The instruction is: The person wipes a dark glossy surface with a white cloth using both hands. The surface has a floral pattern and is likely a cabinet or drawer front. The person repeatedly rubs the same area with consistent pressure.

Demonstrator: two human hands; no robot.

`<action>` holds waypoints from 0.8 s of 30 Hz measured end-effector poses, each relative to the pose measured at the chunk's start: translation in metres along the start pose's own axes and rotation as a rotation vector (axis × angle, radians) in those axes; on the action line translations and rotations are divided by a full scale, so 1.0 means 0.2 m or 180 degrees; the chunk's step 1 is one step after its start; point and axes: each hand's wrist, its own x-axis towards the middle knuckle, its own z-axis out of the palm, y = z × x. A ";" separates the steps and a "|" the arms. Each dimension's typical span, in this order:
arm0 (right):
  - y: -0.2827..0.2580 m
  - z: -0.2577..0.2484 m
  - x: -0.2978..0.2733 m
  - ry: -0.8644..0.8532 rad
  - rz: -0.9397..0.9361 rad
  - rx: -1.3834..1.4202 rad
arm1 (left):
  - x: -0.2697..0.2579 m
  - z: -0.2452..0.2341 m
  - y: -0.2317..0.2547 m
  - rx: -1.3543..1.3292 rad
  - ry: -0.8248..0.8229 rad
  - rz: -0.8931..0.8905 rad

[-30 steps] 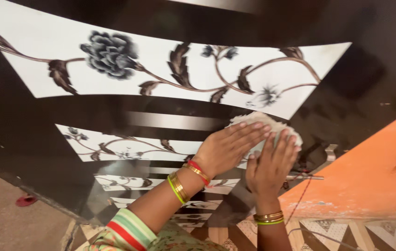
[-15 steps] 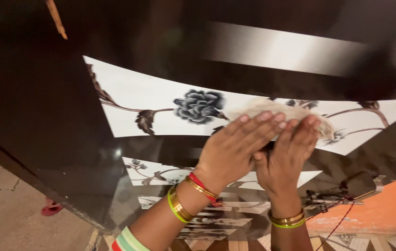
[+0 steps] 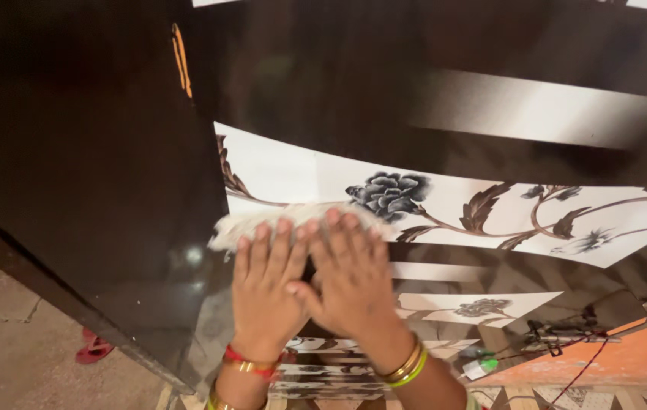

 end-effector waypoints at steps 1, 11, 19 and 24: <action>-0.04 0.03 -0.03 -0.0036 -0.0043 -0.0026 | -0.09 0.03 -0.02 0.0070 -0.0073 -0.0085; -0.05 0.11 -0.37 -0.0218 -0.0133 0.0079 | -0.53 0.37 0.08 -0.0128 -0.0004 -0.0215; 0.28 -0.11 -0.30 -0.0069 -0.0159 -0.0022 | -0.19 0.27 0.28 -0.0041 0.0129 0.0154; 0.58 -0.35 -0.27 -0.0123 0.0189 -0.0140 | 0.19 0.23 0.54 -0.0113 0.0233 0.0558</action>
